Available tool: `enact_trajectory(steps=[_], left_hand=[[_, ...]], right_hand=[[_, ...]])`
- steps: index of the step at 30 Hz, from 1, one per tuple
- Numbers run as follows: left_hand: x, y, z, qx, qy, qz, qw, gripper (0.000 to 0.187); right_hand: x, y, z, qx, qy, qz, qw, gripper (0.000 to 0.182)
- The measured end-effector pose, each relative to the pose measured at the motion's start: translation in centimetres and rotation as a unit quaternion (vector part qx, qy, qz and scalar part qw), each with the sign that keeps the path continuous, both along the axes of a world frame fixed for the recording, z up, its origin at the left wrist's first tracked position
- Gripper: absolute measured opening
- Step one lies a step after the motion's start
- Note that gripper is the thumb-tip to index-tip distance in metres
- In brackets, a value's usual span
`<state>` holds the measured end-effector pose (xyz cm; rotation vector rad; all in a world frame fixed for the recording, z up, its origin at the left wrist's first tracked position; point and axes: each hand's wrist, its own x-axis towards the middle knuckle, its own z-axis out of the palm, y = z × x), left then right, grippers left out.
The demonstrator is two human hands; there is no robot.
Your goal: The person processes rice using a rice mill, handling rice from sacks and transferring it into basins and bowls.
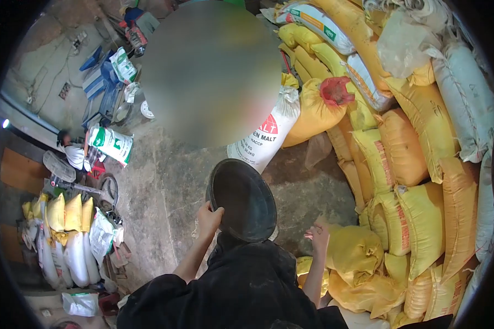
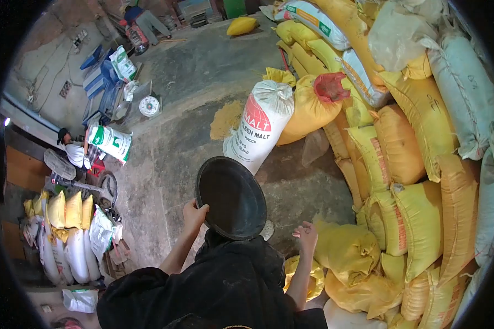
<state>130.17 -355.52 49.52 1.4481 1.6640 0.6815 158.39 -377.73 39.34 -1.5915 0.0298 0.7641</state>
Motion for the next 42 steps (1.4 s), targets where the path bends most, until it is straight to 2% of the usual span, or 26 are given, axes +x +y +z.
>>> enact_trajectory(steps=[2,6,9,11,15,17,19,21,23,24,27,29,32,36,38,40,41,42], left_hand=[[0.2,0.1,0.1,-0.006,0.000,-0.007,1.000,0.022],[0.3,0.5,-0.6,-0.013,0.037,-0.022,0.999,0.025],[1.1,0.2,0.0,-0.014,0.026,-0.030,0.999,0.024],[1.3,0.4,-0.6,-0.022,0.031,-0.035,0.999,0.023],[2.0,0.1,-0.7,-0.026,0.032,-0.043,0.998,0.022],[2.1,0.4,-1.5,-0.037,0.018,-0.053,0.998,0.021],[1.8,0.7,-1.8,-0.059,0.012,-0.091,0.994,0.021],[1.9,1.2,-1.6,-0.053,0.049,-0.095,0.993,0.019],[3.5,0.6,1.0,-0.057,0.030,-0.102,0.993,0.018],[2.6,1.3,-1.0,-0.064,-0.053,-0.101,0.991,0.019],[1.5,3.2,-3.1,-0.110,-0.067,-0.088,0.988,0.025],[2.3,3.9,-3.8,-0.127,-0.056,-0.097,0.986,0.027],[3.7,4.2,-1.3,-0.137,-0.089,-0.096,0.982,0.030],[6.1,5.0,0.6,-0.135,-0.104,-0.146,0.975,0.031],[7.0,5.5,1.4,-0.138,-0.108,-0.154,0.972,0.031],[8.1,5.0,3.6,-0.209,-0.141,-0.139,0.958,0.032],[8.2,4.9,4.2,-0.204,-0.141,-0.131,0.960,0.032],[8.5,4.7,4.6,-0.202,-0.178,-0.137,0.953,0.031]], right_hand=[[0.6,-0.5,-0.1,-0.116,-0.052,0.154,0.980,0.025],[0.5,-0.5,0.7,-0.120,-0.061,0.165,0.977,0.029],[0.3,-1.1,1.1,-0.166,-0.108,0.167,0.966,0.030],[0.2,-1.9,-0.4,-0.128,-0.097,0.108,0.981,0.033],[0.4,-4.2,-2.4,-0.157,-0.117,0.073,0.978,0.035],[0.6,-5.8,-4.4,-0.219,-0.200,0.131,0.946,0.038],[0.4,-6.4,-4.7,-0.272,-0.207,0.131,0.931,0.041],[0.3,-5.3,-0.6,-0.229,-0.138,0.116,0.957,0.052],[-0.5,-5.2,-1.1,-0.202,-0.143,0.067,0.967,0.054],[-0.6,-4.9,-1.1,-0.211,-0.143,0.070,0.964,0.052],[-1.2,-3.9,0.6,-0.255,-0.188,0.113,0.942,0.049],[-2.0,-3.3,0.2,-0.207,-0.147,0.061,0.965,0.048],[-2.8,-2.4,-0.1,-0.198,-0.134,0.067,0.969,0.047],[-3.2,-1.9,-0.4,-0.190,-0.127,0.098,0.969,0.049],[-3.2,-1.4,-0.8,-0.151,-0.107,0.052,0.981,0.032],[-3.0,-0.6,-0.2,-0.134,-0.090,0.059,0.985,0.035],[-2.8,0.0,1.5,-0.049,0.029,0.001,0.998,0.039],[-2.2,0.3,3.6,0.033,0.146,-0.056,0.987,0.043]])
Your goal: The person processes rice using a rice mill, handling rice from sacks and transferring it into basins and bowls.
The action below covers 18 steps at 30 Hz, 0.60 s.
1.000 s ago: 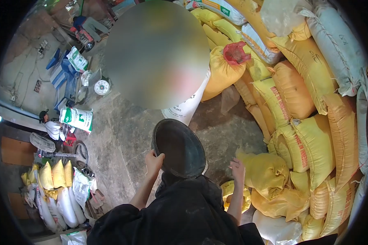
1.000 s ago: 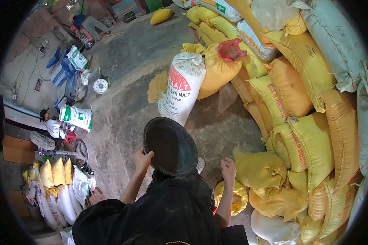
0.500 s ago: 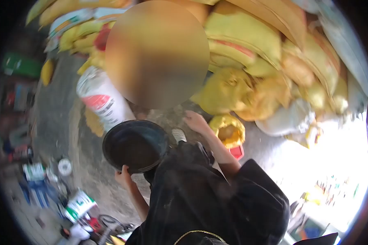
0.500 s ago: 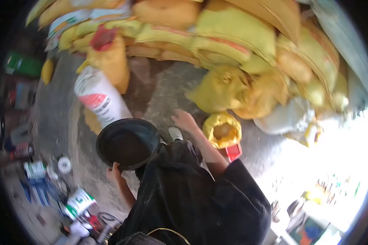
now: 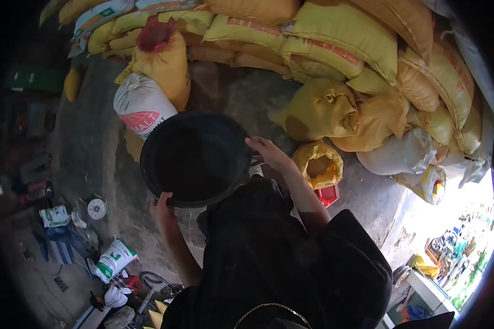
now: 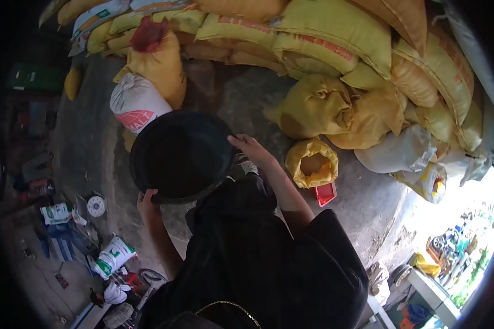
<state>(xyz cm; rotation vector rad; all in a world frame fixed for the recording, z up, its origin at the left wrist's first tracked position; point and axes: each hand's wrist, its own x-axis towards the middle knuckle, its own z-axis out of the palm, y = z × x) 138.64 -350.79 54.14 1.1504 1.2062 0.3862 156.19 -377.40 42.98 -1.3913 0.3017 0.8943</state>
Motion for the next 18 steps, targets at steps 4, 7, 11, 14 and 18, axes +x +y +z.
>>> enact_trajectory(steps=[4,7,11,14,18], left_hand=[[0.1,0.9,1.3,0.009,-0.065,-0.010,0.998,0.028],[-0.4,2.7,2.1,0.067,-0.093,-0.037,0.993,0.020],[-2.3,6.8,2.7,0.092,-0.065,0.012,0.994,0.016],[-4.9,11.4,2.4,0.115,-0.066,0.046,0.990,0.016],[-9.1,18.0,1.2,0.118,-0.074,0.100,0.985,0.014]], right_hand=[[1.7,2.1,1.3,0.035,0.040,0.041,0.998,0.044],[2.5,4.7,-0.4,-0.004,-0.005,0.119,0.993,0.037],[2.1,10.9,3.1,0.009,-0.024,0.174,0.984,0.033],[1.6,17.0,3.5,0.029,-0.038,0.180,0.983,0.030],[-0.1,26.2,4.0,0.039,-0.063,0.219,0.973,0.030]])
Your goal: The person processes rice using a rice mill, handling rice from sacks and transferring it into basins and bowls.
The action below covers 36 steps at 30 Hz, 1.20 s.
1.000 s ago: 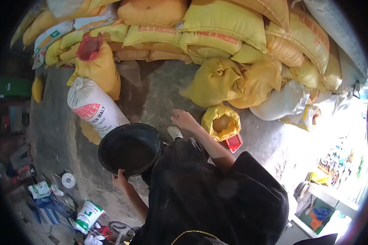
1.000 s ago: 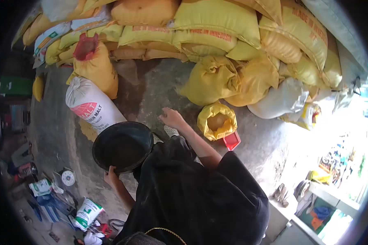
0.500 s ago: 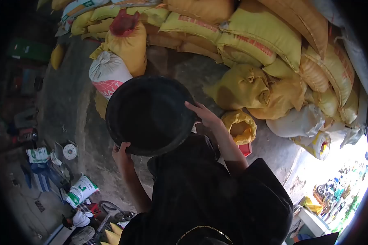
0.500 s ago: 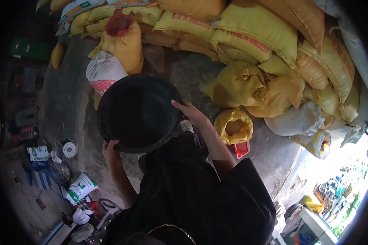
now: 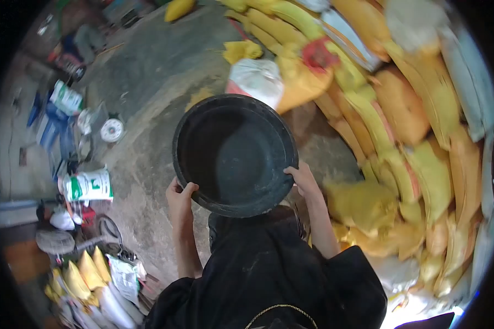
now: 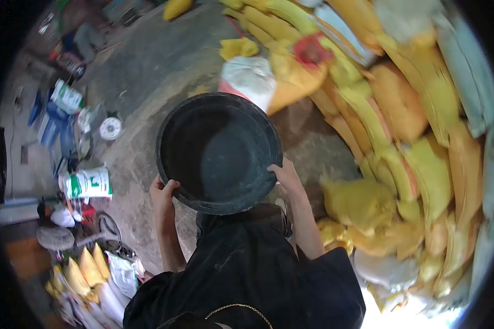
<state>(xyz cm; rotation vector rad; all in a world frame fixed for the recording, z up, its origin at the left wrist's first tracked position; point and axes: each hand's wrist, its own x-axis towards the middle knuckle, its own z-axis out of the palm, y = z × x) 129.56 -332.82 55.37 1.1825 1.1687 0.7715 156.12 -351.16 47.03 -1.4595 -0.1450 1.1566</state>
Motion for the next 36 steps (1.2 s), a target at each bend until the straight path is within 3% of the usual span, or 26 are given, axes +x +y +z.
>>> enact_trajectory(steps=[2,9,16,25,31,36], left_hand=[[-2.0,3.4,0.2,-0.010,0.006,0.027,1.000,0.011],[-8.6,12.4,2.8,-0.025,0.041,0.127,0.991,0.011],[-12.4,16.3,1.2,-0.015,0.034,0.184,0.982,0.012],[-11.2,23.1,-1.4,-0.074,0.017,0.206,0.976,0.013],[-7.4,32.5,-2.0,-0.085,0.011,0.205,0.975,0.011],[-2.8,41.0,-0.8,-0.105,0.058,0.143,0.982,0.014]], right_hand=[[-1.1,5.0,-0.5,-0.015,-0.070,0.011,0.997,0.031],[-5.7,18.3,-0.5,-0.039,-0.086,0.134,0.987,0.040],[-8.1,26.0,-0.8,0.017,-0.061,0.172,0.983,0.054],[-5.8,34.4,-0.6,-0.056,-0.066,0.215,0.973,0.041],[-2.8,41.6,-2.8,-0.064,-0.024,0.181,0.981,0.041],[1.1,48.4,-2.0,-0.052,-0.040,0.164,0.984,0.039]])
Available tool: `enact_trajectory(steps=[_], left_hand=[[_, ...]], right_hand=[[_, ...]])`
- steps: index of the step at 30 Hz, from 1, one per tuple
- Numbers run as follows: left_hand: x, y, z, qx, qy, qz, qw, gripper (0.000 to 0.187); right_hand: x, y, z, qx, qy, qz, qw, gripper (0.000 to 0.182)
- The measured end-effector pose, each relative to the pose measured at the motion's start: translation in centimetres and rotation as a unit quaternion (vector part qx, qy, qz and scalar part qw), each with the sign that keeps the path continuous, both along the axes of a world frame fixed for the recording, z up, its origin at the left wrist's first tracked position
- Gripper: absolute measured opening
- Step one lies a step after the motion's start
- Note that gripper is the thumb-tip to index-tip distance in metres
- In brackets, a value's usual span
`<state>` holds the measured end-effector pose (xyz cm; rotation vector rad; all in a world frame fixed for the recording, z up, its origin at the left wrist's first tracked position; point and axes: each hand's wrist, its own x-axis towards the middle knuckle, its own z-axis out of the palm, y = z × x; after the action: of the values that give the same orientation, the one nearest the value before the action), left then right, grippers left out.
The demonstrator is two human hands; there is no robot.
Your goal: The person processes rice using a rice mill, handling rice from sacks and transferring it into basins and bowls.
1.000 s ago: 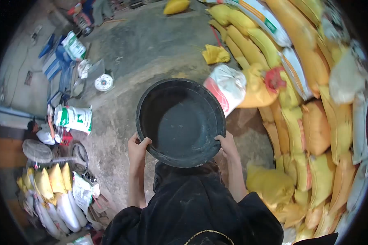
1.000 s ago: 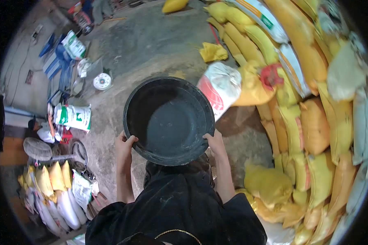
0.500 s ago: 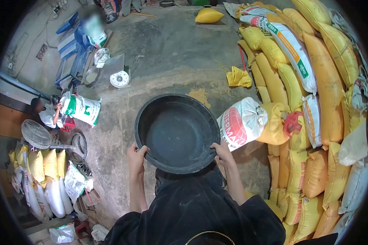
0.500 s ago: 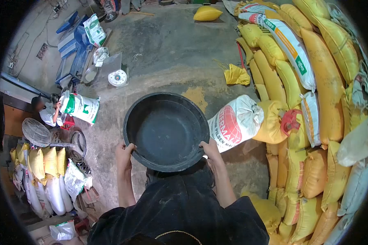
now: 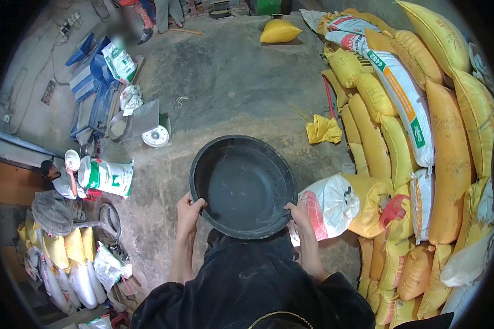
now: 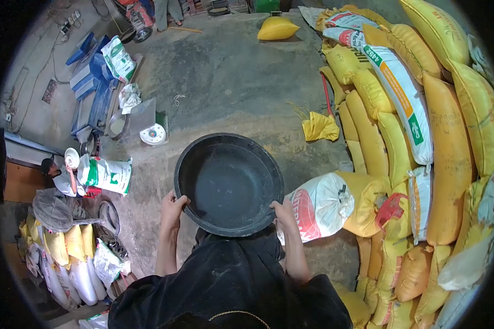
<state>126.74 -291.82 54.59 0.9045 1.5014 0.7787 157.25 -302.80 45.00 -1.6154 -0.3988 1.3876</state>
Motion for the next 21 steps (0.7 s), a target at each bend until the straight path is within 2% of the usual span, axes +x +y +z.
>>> enact_trajectory(steps=[2,4,7,8,10,12,14,16,17,21], left_hand=[[2.0,3.2,0.5,0.002,0.009,-0.006,1.000,0.013],[3.8,5.9,1.3,0.002,0.022,-0.014,1.000,0.013],[6.1,9.4,2.5,0.024,0.016,-0.032,0.999,0.012],[6.6,10.6,2.5,0.035,0.018,-0.018,0.999,0.012],[8.0,13.1,2.5,0.043,0.014,-0.028,0.999,0.012],[9.2,15.4,2.5,0.031,0.001,0.005,0.999,0.010],[10.4,18.1,0.7,0.024,-0.003,-0.008,1.000,0.010],[13.1,20.9,0.1,0.030,-0.016,0.023,0.999,0.018],[14.9,22.1,0.2,0.036,-0.023,0.025,0.999,0.012],[19.2,28.3,-2.3,0.014,-0.014,-0.093,0.995,0.014]], right_hand=[[1.8,3.3,1.3,-0.011,-0.027,0.008,1.000,0.039],[3.1,6.0,2.0,-0.004,0.000,-0.033,0.999,0.039],[5.4,10.0,2.4,-0.024,0.011,-0.034,0.999,0.039],[6.0,11.1,2.4,-0.027,0.012,-0.051,0.998,0.039],[6.9,13.2,2.3,0.065,0.004,-0.065,0.996,0.039],[8.3,15.1,2.6,0.047,-0.028,-0.069,0.996,0.039],[9.4,16.6,2.9,0.021,-0.054,-0.068,0.996,0.039],[10.6,17.8,3.8,0.017,-0.067,-0.092,0.993,0.039],[11.3,18.4,3.0,0.028,-0.075,-0.114,0.990,0.039],[15.2,20.2,1.4,0.052,-0.072,-0.168,0.982,0.041]])
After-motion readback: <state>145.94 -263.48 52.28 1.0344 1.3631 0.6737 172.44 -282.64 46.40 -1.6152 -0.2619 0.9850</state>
